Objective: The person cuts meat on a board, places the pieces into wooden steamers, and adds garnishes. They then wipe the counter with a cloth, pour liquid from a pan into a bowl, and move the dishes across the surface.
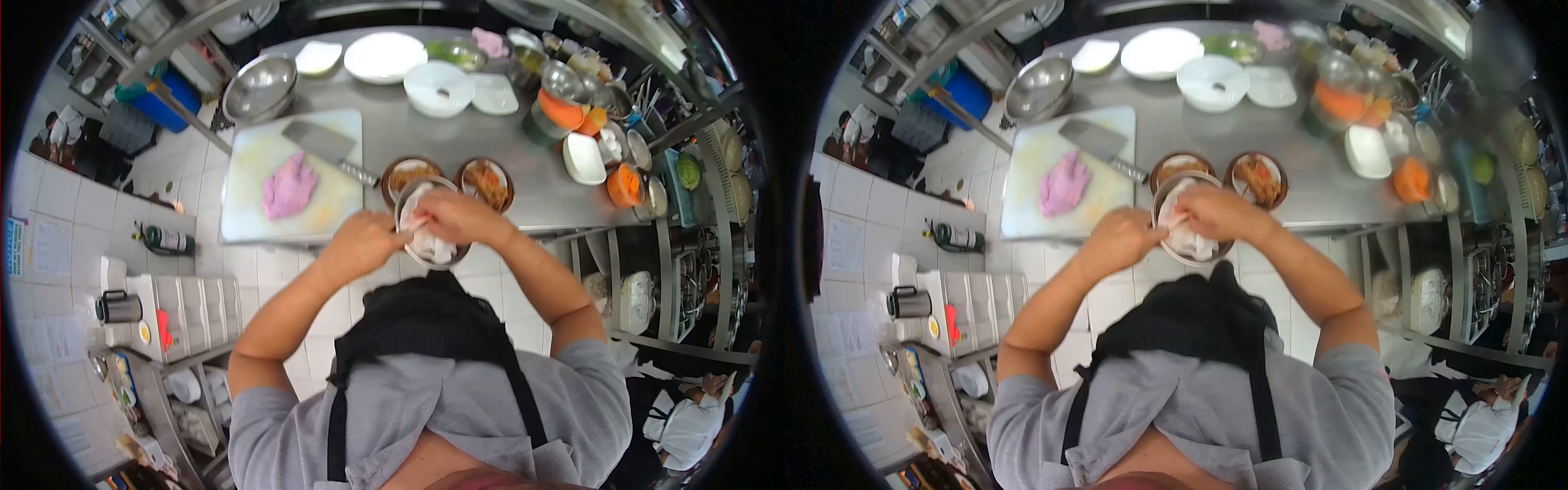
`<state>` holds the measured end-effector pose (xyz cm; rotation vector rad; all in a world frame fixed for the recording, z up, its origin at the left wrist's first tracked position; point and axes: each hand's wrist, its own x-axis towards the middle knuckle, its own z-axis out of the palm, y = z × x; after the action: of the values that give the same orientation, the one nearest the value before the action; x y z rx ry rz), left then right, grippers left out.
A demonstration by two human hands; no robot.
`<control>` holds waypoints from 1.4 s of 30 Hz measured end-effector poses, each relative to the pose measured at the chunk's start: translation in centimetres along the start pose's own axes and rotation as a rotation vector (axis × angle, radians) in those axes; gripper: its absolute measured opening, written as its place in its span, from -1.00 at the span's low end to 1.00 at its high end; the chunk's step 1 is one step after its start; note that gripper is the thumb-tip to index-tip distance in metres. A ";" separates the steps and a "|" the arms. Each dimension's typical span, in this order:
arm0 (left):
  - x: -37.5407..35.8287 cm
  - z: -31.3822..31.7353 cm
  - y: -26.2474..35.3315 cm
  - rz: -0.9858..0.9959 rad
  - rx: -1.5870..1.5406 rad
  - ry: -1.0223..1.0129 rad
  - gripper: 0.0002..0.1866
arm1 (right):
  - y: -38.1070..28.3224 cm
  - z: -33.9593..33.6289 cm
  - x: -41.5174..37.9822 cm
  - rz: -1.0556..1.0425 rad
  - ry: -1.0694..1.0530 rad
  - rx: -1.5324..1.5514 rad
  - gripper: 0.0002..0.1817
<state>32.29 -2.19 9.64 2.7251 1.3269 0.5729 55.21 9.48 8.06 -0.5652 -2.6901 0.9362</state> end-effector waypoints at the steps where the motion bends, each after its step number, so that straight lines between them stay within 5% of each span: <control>1: -0.2 0.2 -0.4 0.024 0.020 -0.039 -0.81 | 1.7 1.3 0.1 -0.098 0.028 0.043 -0.82; 7: -0.6 -0.5 -0.7 -0.041 -0.010 -0.021 -0.87 | -0.4 -1.2 0.5 0.040 -0.057 0.102 -0.85; 13: -0.4 -1.2 -0.3 -0.079 -0.051 -0.048 -0.83 | 0.6 -1.2 0.4 -0.036 0.091 0.063 -0.85; 25: 0.6 -1.1 -0.6 -0.139 -0.090 -0.077 -0.85 | 0.2 0.1 0.7 -0.075 -0.055 -0.092 -0.77; 33: 1.8 -1.0 -0.2 -0.093 -0.094 -0.052 -0.87 | 1.2 -0.6 0.8 0.078 -0.132 0.071 -0.80; 38: -0.1 0.9 -0.7 -0.154 -0.043 -0.129 -0.88 | 3.4 -1.6 1.9 -0.049 -0.010 0.405 -0.81; 42: -2.6 0.2 0.1 -0.298 -0.099 -0.075 -0.81 | 4.2 -2.4 3.5 0.222 -0.027 0.783 -0.90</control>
<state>30.97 -4.28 8.71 2.3833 1.5969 0.4898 54.04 15.35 7.52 -0.6591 -2.0367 1.9103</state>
